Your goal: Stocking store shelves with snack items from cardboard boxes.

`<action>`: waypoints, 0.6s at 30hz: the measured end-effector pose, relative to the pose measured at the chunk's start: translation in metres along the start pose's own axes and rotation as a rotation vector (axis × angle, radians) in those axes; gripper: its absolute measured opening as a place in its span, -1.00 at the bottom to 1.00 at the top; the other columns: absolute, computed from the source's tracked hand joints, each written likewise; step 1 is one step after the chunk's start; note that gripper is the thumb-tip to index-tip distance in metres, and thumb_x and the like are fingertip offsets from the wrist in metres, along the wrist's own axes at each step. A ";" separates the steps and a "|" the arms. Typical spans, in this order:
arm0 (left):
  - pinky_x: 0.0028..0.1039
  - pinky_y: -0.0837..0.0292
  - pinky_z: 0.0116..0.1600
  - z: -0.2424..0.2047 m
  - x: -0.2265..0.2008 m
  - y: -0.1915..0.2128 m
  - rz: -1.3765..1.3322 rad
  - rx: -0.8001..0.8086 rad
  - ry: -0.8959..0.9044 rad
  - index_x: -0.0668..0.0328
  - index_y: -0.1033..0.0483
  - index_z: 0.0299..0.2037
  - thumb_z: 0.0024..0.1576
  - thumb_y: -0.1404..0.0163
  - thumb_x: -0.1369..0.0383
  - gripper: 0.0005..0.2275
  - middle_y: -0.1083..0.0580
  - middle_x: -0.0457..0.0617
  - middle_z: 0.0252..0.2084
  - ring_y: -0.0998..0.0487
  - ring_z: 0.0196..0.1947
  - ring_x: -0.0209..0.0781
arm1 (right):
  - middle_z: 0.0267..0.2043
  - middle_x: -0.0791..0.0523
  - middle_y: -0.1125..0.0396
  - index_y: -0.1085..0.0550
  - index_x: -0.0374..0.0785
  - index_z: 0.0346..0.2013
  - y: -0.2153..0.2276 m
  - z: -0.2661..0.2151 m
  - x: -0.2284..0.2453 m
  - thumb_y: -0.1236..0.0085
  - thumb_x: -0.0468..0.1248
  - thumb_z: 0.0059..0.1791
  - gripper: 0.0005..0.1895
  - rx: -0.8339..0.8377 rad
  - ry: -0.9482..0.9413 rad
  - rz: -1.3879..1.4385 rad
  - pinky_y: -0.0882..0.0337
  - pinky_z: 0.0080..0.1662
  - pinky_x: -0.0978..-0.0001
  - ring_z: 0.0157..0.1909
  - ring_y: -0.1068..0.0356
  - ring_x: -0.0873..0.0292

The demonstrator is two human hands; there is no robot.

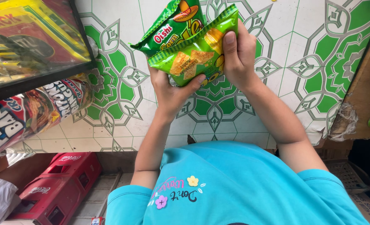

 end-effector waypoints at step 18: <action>-0.23 -0.37 0.35 0.001 0.001 -0.002 -0.003 -0.003 -0.003 0.35 -0.48 0.12 -0.05 -0.47 0.23 -0.40 -0.33 0.11 0.16 -0.41 0.23 0.06 | -0.39 0.15 -0.29 -0.38 -0.37 -0.03 0.002 0.002 0.001 0.25 0.03 0.34 -0.52 0.000 -0.005 -0.006 -0.23 -0.37 0.48 -0.46 -0.24 0.36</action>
Point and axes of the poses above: each hand's wrist, its own z-axis towards the middle knuckle, its own y-axis out of the back of the hand, x = y × z, the point moved 6 cm from there along z, towards the middle knuckle
